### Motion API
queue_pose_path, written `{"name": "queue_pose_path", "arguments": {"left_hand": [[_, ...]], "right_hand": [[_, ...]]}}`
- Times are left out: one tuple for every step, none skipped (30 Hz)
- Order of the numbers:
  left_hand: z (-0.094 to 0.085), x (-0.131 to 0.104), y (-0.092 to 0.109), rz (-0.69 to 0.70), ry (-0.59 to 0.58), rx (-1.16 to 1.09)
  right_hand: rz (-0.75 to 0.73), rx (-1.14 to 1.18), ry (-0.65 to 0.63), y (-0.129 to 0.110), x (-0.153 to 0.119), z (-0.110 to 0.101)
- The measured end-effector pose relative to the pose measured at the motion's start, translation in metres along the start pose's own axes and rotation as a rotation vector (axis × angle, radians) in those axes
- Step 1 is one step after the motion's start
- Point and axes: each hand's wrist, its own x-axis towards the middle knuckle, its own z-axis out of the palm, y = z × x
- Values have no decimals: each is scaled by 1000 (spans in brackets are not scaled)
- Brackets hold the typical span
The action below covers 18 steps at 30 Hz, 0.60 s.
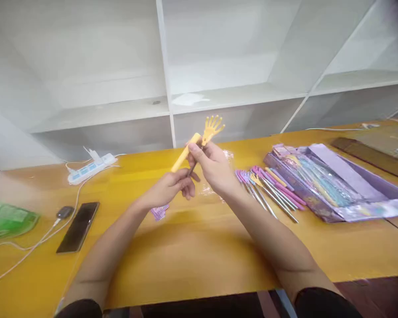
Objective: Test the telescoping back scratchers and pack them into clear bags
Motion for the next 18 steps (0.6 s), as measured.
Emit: {"name": "queue_pose_path", "arguments": {"left_hand": [[1, -1, 2, -8, -17, -10], [2, -1, 3, -9, -29, -24], [3, -2, 4, -3, -39, -42], [3, -2, 5, 10, -47, -64], [3, -2, 5, 35, -51, -94], [3, -2, 5, 65, -55, -128], [3, -2, 5, 94, -58, -161], [3, -1, 4, 122, -47, -190], [3, -1, 4, 147, -15, -204], [4, -1, 4, 164, 44, -196], [5, -1, 5, 172, 122, -166], [5, -2, 6, 176, 206, -127], [5, -3, 8, 178, 281, -91], [5, -5, 11, 179, 338, -62], [3, -7, 14, 178, 370, -39], [2, -10, 17, 180, 381, -20], [0, -12, 20, 184, 376, 2], [-3, -15, 23, 186, 369, 32]], "right_hand": [[21, -2, -57, -3, -1, -1], [43, 3, -103, -5, -2, -1], [65, 13, -138, -7, -4, -1], [87, 29, -162, -9, -5, -1], [125, 60, -180, -11, -7, 0], [153, 95, -181, -12, -8, 0], [162, 122, -166, -14, -9, 1], [158, 132, -147, -16, -11, 2], [145, 123, -131, -19, -12, 3], [129, 94, -130, -21, -12, 3], [109, 48, -142, -24, -13, 3], [87, -8, -159, -27, -14, 3], [67, -66, -179, -29, -14, 2], [58, -121, -208, -30, -14, 2], [53, -163, -243, -31, -14, 1], [48, -189, -285, -30, -13, 1], [39, -201, -321, -29, -12, -1], [23, -202, -339, -27, -11, -2]]}}
